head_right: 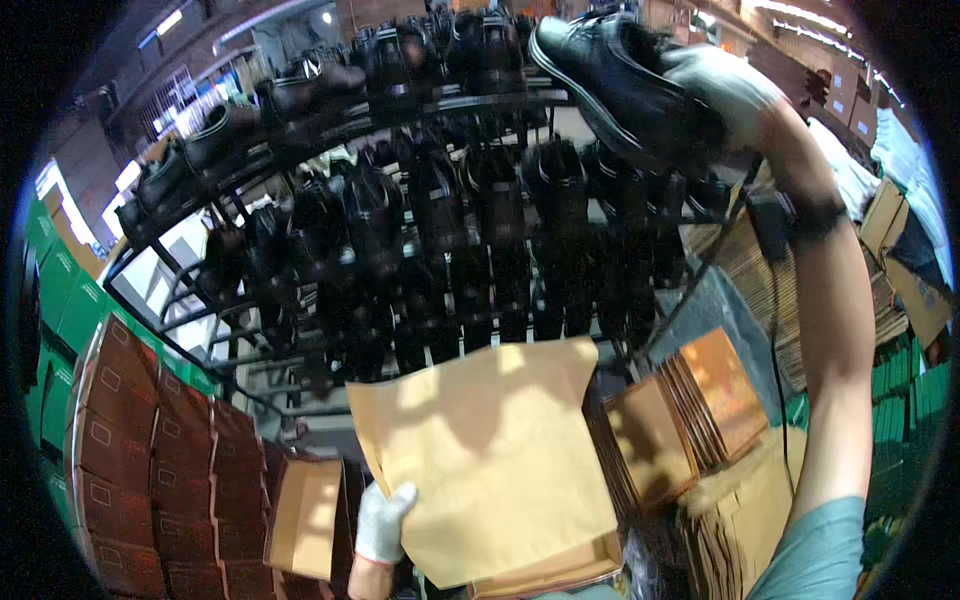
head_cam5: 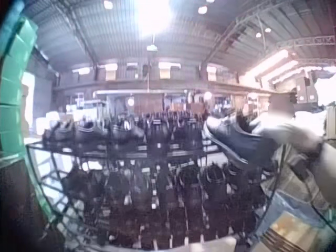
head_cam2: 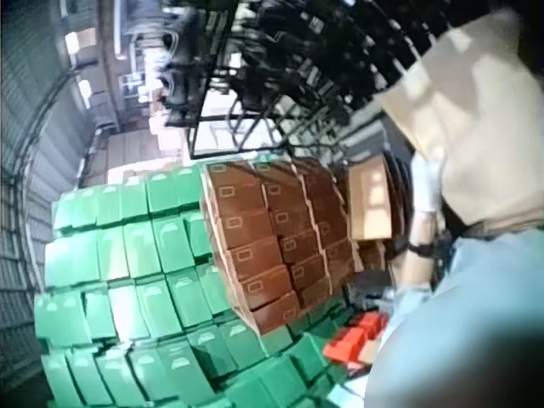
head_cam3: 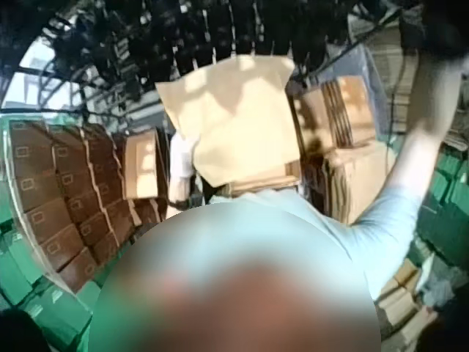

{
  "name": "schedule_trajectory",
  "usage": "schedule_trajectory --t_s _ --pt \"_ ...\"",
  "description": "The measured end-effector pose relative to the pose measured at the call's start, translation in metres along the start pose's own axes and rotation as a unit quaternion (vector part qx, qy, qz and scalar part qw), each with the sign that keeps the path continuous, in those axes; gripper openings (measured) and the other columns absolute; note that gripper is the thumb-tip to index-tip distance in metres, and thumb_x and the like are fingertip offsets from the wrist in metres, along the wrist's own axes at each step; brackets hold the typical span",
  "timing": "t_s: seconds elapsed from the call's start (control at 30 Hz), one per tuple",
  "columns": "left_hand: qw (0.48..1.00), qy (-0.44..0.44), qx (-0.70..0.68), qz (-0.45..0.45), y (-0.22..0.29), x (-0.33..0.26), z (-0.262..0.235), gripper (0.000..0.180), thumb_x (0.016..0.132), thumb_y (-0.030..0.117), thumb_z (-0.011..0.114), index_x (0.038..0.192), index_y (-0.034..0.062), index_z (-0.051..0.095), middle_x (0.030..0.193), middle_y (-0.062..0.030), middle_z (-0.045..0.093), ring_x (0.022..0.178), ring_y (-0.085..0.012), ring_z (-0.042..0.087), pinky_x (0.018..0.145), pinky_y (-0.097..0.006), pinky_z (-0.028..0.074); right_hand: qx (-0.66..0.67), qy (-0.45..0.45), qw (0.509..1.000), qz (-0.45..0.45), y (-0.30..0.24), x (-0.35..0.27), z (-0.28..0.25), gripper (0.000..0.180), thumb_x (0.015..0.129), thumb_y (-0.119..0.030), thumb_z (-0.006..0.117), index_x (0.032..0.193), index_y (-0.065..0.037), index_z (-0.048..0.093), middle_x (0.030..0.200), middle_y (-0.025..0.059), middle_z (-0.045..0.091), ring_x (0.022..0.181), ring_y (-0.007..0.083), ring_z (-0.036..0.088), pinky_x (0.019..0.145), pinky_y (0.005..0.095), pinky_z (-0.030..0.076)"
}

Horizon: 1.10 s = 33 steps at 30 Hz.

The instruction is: The recorder assembles a large cardboard carton, tapes it shut, and then packs individual shoe boxes into it after placing shoes and paper inside them.

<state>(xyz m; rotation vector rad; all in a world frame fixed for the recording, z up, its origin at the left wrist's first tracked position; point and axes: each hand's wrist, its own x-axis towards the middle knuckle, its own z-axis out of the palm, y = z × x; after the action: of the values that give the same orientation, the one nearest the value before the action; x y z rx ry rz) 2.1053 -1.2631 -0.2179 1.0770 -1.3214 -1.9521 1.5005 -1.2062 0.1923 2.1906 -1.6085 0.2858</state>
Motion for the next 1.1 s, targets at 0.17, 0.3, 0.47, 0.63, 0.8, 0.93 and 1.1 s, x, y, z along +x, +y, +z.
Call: schedule_trajectory --t_s 0.17,0.3,0.47,0.63,0.8,0.93,1.1 --pt "0.999 0.037 -0.034 0.000 0.016 -0.019 -0.033 0.050 0.099 0.012 0.070 0.146 -0.0037 0.064 0.126 -0.0098 0.075 0.103 -0.0189 0.074 0.090 -0.034 0.060 0.438 0.144 0.805 0.373 -0.268 -0.115 0.083 0.054 0.091 -0.013 0.068 0.141 0.006 0.070 0.130 0.0153 0.080 0.123 0.0210 0.072 0.111 0.0329 0.054" --pt "0.991 -0.112 -0.074 -0.017 0.067 -0.060 0.009 0.039 0.098 0.017 0.074 0.130 -0.0050 0.068 0.102 -0.0096 0.077 0.081 -0.0167 0.073 0.071 -0.031 0.058 0.363 -0.062 0.827 0.426 -0.365 -0.123 0.087 0.043 0.092 -0.016 0.073 0.131 0.004 0.073 0.112 0.0210 0.078 0.105 0.0229 0.073 0.098 0.0363 0.056" --pt "0.956 -0.241 -0.016 -0.165 -0.032 -0.027 0.133 0.095 0.107 0.043 0.073 0.166 -0.0076 0.020 0.103 -0.0117 0.067 0.086 -0.0175 0.068 0.087 -0.037 0.062 0.237 -0.049 0.955 0.170 -0.347 -0.103 0.088 0.030 0.082 -0.003 0.073 0.111 -0.001 0.079 0.099 0.0191 0.074 0.089 0.0336 0.074 0.083 0.0411 0.058" --pt "0.768 -0.335 0.496 0.229 -0.009 -0.091 0.164 0.070 0.106 0.051 0.068 0.131 -0.0135 0.058 0.083 -0.0203 0.070 0.077 -0.0421 0.075 0.068 -0.049 0.062 0.007 -0.025 0.995 -0.097 -0.353 -0.017 0.123 0.019 0.067 -0.021 0.076 0.076 -0.004 0.080 0.100 0.0111 0.071 0.108 0.0338 0.063 0.097 0.0461 0.052" --pt "0.565 -0.076 0.511 0.643 0.049 -0.063 0.123 0.026 0.098 0.027 0.073 0.099 0.0013 0.076 0.087 -0.0124 0.072 0.078 -0.0339 0.074 0.068 -0.044 0.061 0.249 0.047 0.965 -0.074 -0.390 -0.018 0.214 0.038 0.082 -0.022 0.079 0.114 -0.002 0.080 0.115 0.0176 0.073 0.119 0.0384 0.065 0.107 0.0476 0.051" --pt "0.757 -0.088 0.543 0.353 0.039 0.039 0.091 0.093 0.096 0.026 0.080 0.167 -0.0121 0.032 0.160 -0.0398 0.049 0.148 -0.0536 0.051 0.126 -0.053 0.042 0.192 0.218 0.860 0.419 -0.346 -0.181 0.311 0.046 0.093 -0.016 0.075 0.137 -0.002 0.069 0.126 0.0283 0.068 0.117 0.0492 0.065 0.102 0.0507 0.056" --pt "0.698 -0.115 0.617 0.344 0.030 0.032 0.093 0.093 0.094 0.030 0.082 0.164 -0.0103 0.036 0.152 -0.0356 0.056 0.136 -0.0561 0.054 0.122 -0.055 0.042 0.149 -0.223 0.739 0.619 -0.432 -0.492 0.511 0.037 0.106 -0.038 0.063 0.110 -0.003 0.074 0.110 0.0290 0.076 0.108 0.0492 0.073 0.099 0.0588 0.059"
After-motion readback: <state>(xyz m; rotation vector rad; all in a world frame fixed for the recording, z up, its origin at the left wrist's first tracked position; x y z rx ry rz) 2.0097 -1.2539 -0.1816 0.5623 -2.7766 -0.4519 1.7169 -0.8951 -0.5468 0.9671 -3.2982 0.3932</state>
